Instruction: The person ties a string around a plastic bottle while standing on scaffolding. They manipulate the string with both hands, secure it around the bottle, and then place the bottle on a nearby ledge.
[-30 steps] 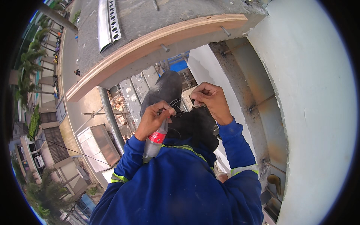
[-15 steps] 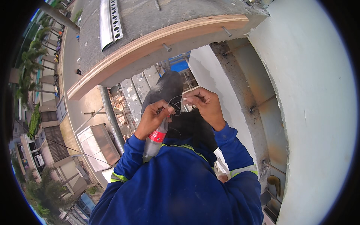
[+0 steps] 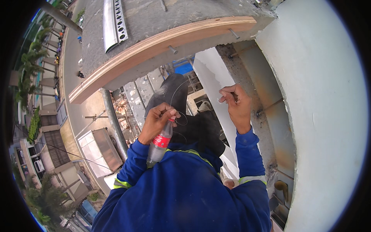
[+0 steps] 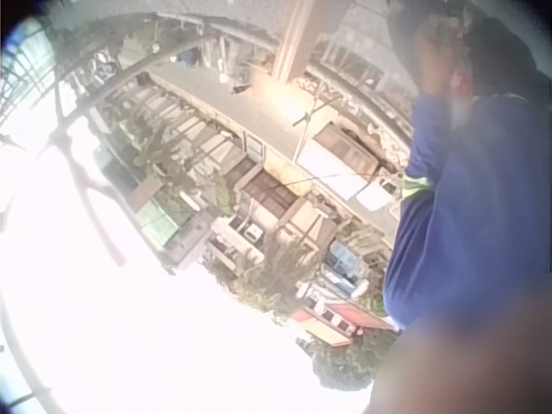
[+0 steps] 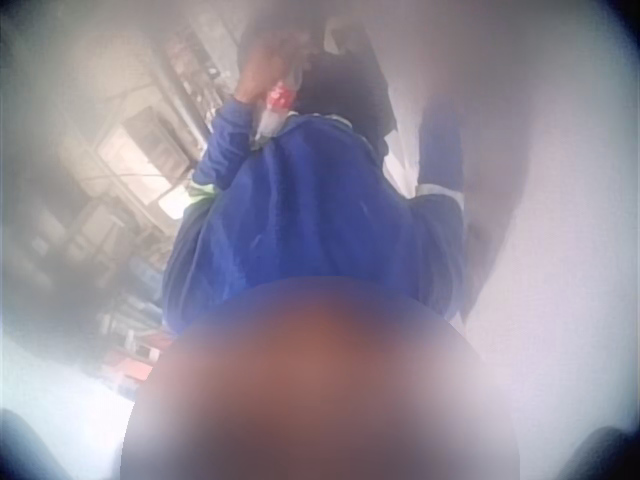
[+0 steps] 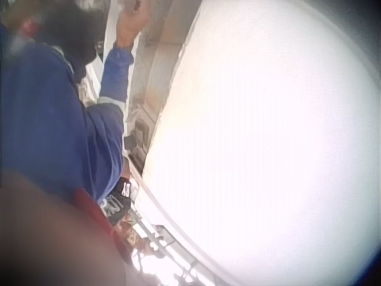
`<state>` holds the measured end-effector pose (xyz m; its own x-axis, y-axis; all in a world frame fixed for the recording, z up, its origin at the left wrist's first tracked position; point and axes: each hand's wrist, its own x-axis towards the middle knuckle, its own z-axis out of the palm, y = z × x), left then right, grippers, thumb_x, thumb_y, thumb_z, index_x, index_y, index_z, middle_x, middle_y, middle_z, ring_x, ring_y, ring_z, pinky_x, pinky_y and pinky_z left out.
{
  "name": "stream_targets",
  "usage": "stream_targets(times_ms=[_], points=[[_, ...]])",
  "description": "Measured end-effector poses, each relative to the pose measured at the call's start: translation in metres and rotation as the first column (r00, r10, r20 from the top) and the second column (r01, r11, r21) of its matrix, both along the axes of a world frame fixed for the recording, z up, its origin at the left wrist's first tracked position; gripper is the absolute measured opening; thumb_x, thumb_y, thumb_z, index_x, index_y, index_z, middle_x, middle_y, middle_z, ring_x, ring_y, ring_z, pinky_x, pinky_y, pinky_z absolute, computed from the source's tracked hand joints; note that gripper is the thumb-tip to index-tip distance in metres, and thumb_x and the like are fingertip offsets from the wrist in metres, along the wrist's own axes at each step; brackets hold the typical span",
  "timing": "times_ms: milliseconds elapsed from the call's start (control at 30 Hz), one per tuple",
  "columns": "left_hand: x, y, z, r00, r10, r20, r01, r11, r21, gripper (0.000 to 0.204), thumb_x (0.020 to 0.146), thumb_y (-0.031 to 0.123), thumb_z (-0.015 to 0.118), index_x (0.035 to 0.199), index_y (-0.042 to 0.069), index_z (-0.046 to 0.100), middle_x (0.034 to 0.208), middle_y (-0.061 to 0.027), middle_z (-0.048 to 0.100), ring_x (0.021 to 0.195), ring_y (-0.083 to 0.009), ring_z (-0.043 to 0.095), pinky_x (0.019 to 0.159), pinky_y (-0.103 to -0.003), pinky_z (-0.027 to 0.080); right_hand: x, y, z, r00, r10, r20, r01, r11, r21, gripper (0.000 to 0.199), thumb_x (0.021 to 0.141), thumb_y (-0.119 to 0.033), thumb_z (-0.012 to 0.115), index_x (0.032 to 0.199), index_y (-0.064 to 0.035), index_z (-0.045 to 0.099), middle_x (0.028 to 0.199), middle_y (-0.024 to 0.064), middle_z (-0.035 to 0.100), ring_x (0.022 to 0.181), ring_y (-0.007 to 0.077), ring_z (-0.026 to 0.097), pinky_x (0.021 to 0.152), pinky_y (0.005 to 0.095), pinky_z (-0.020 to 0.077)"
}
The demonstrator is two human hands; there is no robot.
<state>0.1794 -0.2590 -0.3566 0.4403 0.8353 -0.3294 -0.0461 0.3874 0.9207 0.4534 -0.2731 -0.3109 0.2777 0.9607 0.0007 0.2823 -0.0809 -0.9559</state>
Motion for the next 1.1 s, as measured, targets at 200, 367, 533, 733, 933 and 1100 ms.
stream_targets(times_ms=[200, 367, 533, 733, 933, 1100], points=[[0.003, -0.001, 0.009, 0.999, 0.037, 0.017, -0.038, 0.997, 0.062, 0.027, 0.096, 0.009, 0.060, 0.122, 0.001, 0.061, 0.089, -0.0064, 0.067, 0.076, -0.0090, 0.061, 0.065, -0.025, 0.054, -0.028, -0.012, 0.008, 0.867, 0.351, 0.353, -0.381, 0.924, 0.018, 0.009, 0.087, 0.006, 0.065, 0.092, 0.0002, 0.069, 0.082, 0.0095, 0.068, 0.068, 0.0168, 0.066, 0.064, 0.0279, 0.0512], [0.006, -0.002, 0.007, 1.000, 0.000, 0.006, -0.001, 0.997, 0.080, 0.025, 0.096, 0.010, 0.060, 0.119, 0.000, 0.064, 0.088, -0.0070, 0.068, 0.079, -0.0098, 0.064, 0.066, -0.025, 0.056, -0.057, -0.006, 0.013, 0.855, 0.493, 0.162, -0.494, 0.869, -0.037, 0.011, 0.083, 0.003, 0.069, 0.093, -0.0018, 0.071, 0.082, 0.0096, 0.067, 0.069, 0.0207, 0.065, 0.063, 0.0305, 0.0507], [0.005, -0.003, 0.004, 0.999, -0.006, -0.036, 0.008, 0.997, 0.071, 0.022, 0.095, 0.013, 0.063, 0.111, -0.002, 0.068, 0.086, -0.0070, 0.069, 0.074, -0.0107, 0.064, 0.064, -0.026, 0.054, -0.067, 0.012, 0.009, 0.802, 0.479, 0.357, -0.555, 0.818, 0.149, 0.008, 0.084, -0.005, 0.069, 0.092, -0.0054, 0.071, 0.085, 0.0096, 0.067, 0.071, 0.0277, 0.066, 0.063, 0.0349, 0.0515], [0.008, -0.005, 0.006, 0.998, 0.012, -0.057, -0.007, 0.996, 0.087, 0.020, 0.094, 0.013, 0.065, 0.104, -0.004, 0.070, 0.082, -0.0064, 0.068, 0.065, -0.0109, 0.063, 0.060, -0.026, 0.052, -0.068, 0.019, 0.009, 0.766, 0.469, 0.440, -0.559, 0.824, 0.095, 0.008, 0.082, -0.004, 0.071, 0.090, -0.0039, 0.071, 0.084, 0.0110, 0.068, 0.073, 0.0279, 0.066, 0.065, 0.0337, 0.0517], [0.006, -0.003, 0.010, 0.994, -0.034, -0.105, 0.042, 0.996, 0.077, 0.020, 0.092, 0.016, 0.070, 0.099, -0.002, 0.071, 0.077, -0.0056, 0.066, 0.063, -0.0103, 0.063, 0.059, -0.026, 0.051, -0.075, 0.024, 0.012, 0.774, 0.553, 0.309, -0.591, 0.806, 0.037, 0.006, 0.081, -0.004, 0.070, 0.087, -0.0031, 0.071, 0.080, 0.0108, 0.068, 0.069, 0.0272, 0.065, 0.064, 0.0332, 0.0510], [0.006, -0.003, 0.008, 0.987, -0.056, -0.152, 0.074, 0.990, 0.116, 0.019, 0.092, 0.015, 0.067, 0.098, -0.002, 0.070, 0.078, -0.0049, 0.066, 0.065, -0.0100, 0.063, 0.060, -0.026, 0.051, -0.072, 0.029, 0.018, 0.749, 0.588, 0.305, -0.618, 0.786, 0.003, 0.006, 0.082, -0.006, 0.068, 0.087, -0.0041, 0.070, 0.081, 0.0113, 0.067, 0.073, 0.0300, 0.065, 0.067, 0.0369, 0.0507]])
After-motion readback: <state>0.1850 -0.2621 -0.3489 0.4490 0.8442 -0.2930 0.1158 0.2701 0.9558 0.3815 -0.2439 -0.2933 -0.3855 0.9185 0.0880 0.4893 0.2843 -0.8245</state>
